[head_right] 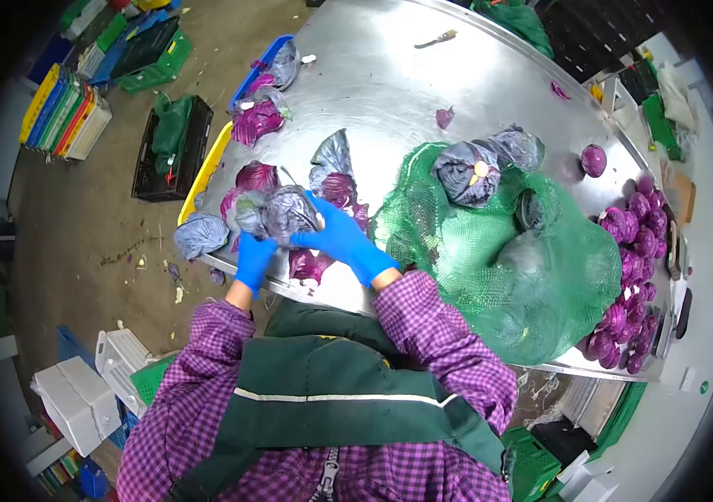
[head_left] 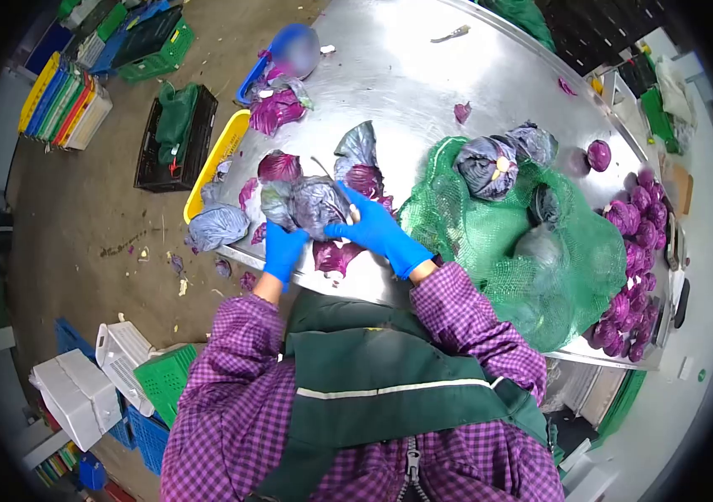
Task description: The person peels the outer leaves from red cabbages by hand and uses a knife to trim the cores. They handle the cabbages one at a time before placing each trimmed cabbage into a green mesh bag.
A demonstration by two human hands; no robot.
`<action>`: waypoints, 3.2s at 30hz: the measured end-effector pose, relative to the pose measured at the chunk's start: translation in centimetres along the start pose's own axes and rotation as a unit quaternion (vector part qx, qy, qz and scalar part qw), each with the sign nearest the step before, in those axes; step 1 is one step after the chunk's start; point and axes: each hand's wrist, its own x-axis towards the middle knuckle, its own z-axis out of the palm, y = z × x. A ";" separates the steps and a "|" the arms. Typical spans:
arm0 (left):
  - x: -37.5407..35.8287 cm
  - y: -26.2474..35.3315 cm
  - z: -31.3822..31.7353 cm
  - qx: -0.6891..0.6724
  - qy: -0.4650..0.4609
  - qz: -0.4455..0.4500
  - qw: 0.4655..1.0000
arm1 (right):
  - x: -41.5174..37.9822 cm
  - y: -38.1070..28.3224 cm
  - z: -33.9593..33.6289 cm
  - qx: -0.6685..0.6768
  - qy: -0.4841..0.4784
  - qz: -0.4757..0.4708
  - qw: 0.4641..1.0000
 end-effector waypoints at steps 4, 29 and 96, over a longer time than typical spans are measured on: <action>0.4 5.0 0.6 0.193 0.061 0.221 0.954 | 0.1 -1.0 2.7 -0.146 0.022 0.053 0.988; 2.2 1.4 -0.1 0.283 0.081 0.080 0.952 | -4.2 2.4 5.4 -0.041 0.053 0.102 0.992; -0.5 3.7 -10.9 -0.377 0.119 -0.006 0.918 | 13.1 -4.9 8.2 0.173 -0.128 0.071 0.974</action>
